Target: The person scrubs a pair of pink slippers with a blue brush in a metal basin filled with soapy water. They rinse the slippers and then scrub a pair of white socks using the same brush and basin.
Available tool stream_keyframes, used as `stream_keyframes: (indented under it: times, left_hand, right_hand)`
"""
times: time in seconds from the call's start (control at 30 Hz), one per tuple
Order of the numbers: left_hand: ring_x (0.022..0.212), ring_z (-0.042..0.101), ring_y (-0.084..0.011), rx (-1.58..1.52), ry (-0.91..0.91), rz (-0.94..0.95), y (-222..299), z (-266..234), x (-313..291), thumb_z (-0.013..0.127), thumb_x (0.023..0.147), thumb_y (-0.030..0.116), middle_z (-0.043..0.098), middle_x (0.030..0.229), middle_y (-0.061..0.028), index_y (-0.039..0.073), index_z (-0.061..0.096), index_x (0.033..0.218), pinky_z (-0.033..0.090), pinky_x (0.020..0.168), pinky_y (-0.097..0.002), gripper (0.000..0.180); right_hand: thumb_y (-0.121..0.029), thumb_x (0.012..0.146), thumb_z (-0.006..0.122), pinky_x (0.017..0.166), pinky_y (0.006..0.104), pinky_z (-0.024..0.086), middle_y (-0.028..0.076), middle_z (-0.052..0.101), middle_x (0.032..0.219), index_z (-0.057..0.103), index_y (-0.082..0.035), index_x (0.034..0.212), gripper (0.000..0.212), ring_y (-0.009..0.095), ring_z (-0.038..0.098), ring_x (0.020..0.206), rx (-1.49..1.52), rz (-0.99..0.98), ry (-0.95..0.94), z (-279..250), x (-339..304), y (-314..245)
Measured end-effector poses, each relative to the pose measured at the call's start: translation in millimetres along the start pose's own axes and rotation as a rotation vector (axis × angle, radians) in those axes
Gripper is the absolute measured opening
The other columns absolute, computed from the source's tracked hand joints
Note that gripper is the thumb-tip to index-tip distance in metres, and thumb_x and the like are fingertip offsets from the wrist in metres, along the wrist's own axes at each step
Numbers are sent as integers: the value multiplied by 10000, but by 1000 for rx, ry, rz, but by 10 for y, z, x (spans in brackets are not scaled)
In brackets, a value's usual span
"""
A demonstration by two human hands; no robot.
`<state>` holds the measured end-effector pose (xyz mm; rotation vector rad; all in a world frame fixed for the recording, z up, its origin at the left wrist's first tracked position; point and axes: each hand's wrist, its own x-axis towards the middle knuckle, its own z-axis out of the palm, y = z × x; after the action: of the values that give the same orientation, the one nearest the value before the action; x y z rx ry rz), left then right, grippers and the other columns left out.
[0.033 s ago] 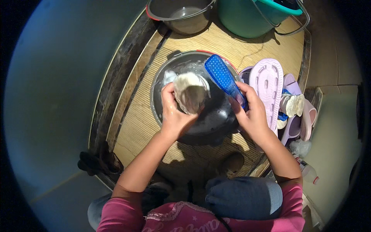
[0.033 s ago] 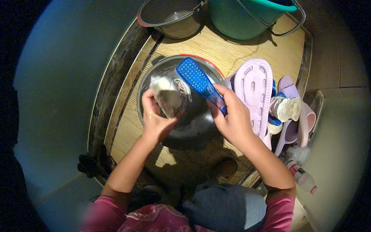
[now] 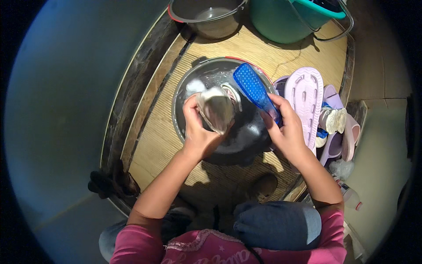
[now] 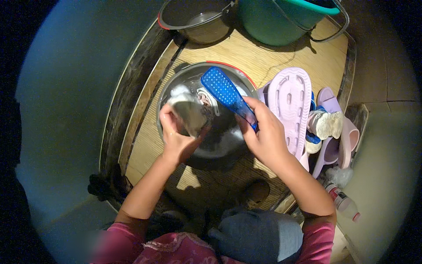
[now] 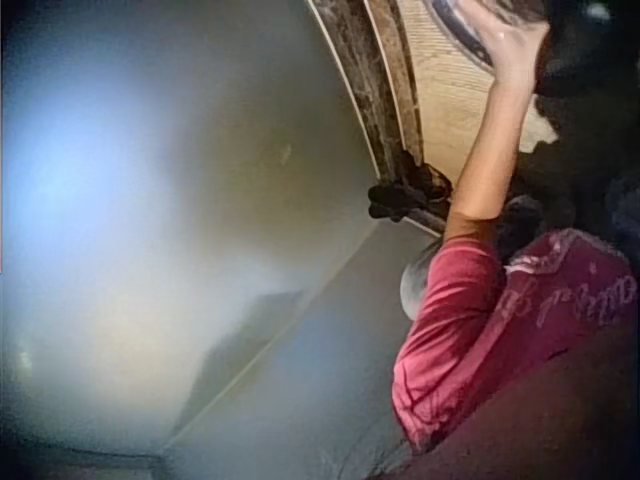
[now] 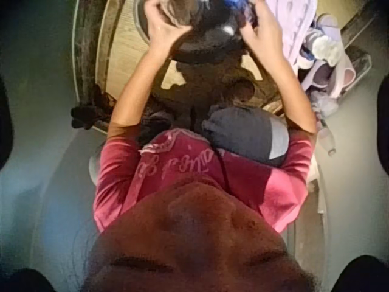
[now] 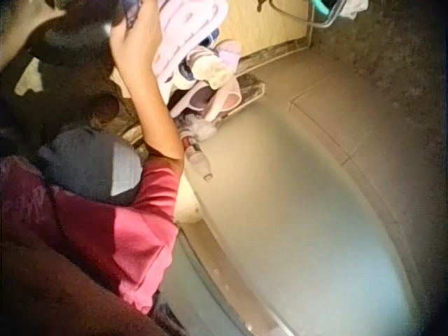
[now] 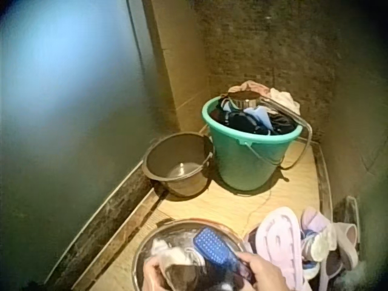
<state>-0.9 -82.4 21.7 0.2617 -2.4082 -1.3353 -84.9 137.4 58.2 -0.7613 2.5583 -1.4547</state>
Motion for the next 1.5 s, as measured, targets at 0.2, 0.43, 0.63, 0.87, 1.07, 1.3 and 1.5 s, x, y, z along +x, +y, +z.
stream_keyframes:
  times: [0.2,0.43,0.63,0.87,1.07,1.3,1.5]
  left_hand:
    - [1132,618,-372,195,39,18,85,-146,46,916,657,184,608,1192,-218,41,391,1337,497,959,-427,871]
    - [1151,609,-437,322,-377,-392,-67,-41,279,845,735,306,604,1237,-289,-25,399,1317,502,978,-457,804]
    - [1200,588,-445,479,-671,-645,-229,357,250,567,941,320,568,1252,-356,-59,381,1291,483,1005,-479,549]
    - [1026,648,-328,917,-1107,262,-594,515,410,569,923,206,654,1080,-205,-5,591,1175,487,887,-489,330]
    - [996,682,-374,599,-803,143,-1005,443,140,634,888,287,680,1105,-240,-17,512,1233,509,934,-455,475]
    - [1090,658,-415,104,-250,-460,227,122,176,811,774,310,649,1152,-281,-37,315,1350,522,946,-421,835]
    - [1133,620,-281,-113,158,-124,176,-1,41,900,699,148,594,1234,-193,-1,294,1330,503,963,-371,887]
  right_hand:
    - [-37,890,655,836,384,517,201,645,1107,538,-26,1291,418,356,655,968,92,49,-54,17,-60,-72]
    - [-17,883,649,838,431,501,249,558,1099,475,8,1340,490,409,610,963,-106,7,-145,92,-66,-83]
    - [-34,890,557,765,480,525,279,553,1090,204,-216,1559,779,440,629,911,-264,129,-408,394,-47,84]
    - [-57,948,417,909,499,493,304,524,1196,310,-82,1524,587,476,595,1053,-353,343,-667,519,202,55]
    - [-95,968,408,908,497,497,284,520,1238,321,-128,1530,569,465,599,1080,-367,191,-636,540,221,-58]
    - [40,920,576,930,412,483,215,531,1264,356,-99,1512,647,375,592,1114,96,-129,-131,309,33,-60]
    - [67,927,558,971,383,459,215,547,1265,331,-88,1541,672,360,600,1102,123,-77,-1,179,38,-194]
